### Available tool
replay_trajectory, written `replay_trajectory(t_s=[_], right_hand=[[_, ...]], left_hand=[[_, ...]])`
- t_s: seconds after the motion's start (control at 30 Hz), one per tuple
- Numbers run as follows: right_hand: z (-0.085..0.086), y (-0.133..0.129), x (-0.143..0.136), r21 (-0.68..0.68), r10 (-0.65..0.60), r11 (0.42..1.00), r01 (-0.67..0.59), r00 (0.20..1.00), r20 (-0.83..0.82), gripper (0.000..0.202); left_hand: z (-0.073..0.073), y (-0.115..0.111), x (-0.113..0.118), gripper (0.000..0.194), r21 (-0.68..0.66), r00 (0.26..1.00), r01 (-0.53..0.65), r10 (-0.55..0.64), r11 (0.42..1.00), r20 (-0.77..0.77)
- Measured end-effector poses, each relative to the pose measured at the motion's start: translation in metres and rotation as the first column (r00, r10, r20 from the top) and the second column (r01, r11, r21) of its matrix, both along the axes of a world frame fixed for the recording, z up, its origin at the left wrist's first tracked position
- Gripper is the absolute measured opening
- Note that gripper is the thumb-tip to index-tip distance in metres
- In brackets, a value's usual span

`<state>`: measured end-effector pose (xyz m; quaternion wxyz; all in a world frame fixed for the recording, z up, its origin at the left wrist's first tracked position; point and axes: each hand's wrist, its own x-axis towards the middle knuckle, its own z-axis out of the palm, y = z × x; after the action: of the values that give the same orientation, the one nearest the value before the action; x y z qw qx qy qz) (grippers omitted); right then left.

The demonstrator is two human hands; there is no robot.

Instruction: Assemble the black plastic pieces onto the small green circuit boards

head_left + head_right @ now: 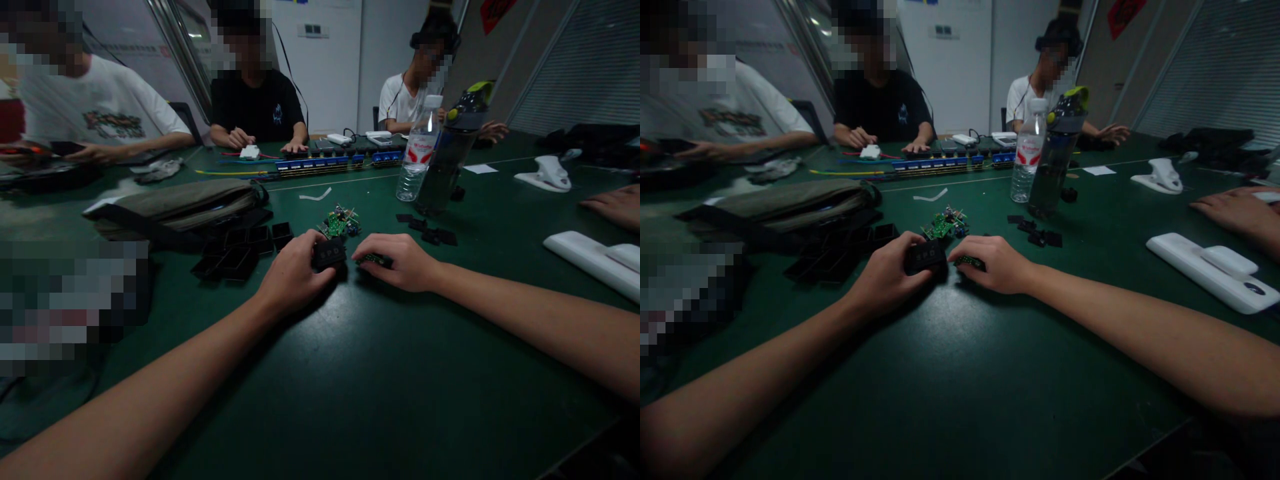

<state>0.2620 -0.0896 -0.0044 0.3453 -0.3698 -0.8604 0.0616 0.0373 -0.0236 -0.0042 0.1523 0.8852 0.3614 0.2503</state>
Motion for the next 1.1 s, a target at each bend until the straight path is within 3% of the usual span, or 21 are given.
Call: replay_trajectory(t_s=[0.83,1.1], right_hand=[[-0.0005,0.0026,0.0010,0.026,-0.013,1.000,0.013,1.000,-0.003,0.014],[-0.0015,0.0017,0.0018,0.008,-0.047,0.999,0.047,0.999,-0.006,0.022]], left_hand=[[0.0005,0.0004,0.0007,0.035,0.009,1.000,0.000,0.000,1.000,-0.015],[-0.0005,0.0002,0.0010,0.035,0.018,1.000,0.010,-0.010,1.000,-0.001]])
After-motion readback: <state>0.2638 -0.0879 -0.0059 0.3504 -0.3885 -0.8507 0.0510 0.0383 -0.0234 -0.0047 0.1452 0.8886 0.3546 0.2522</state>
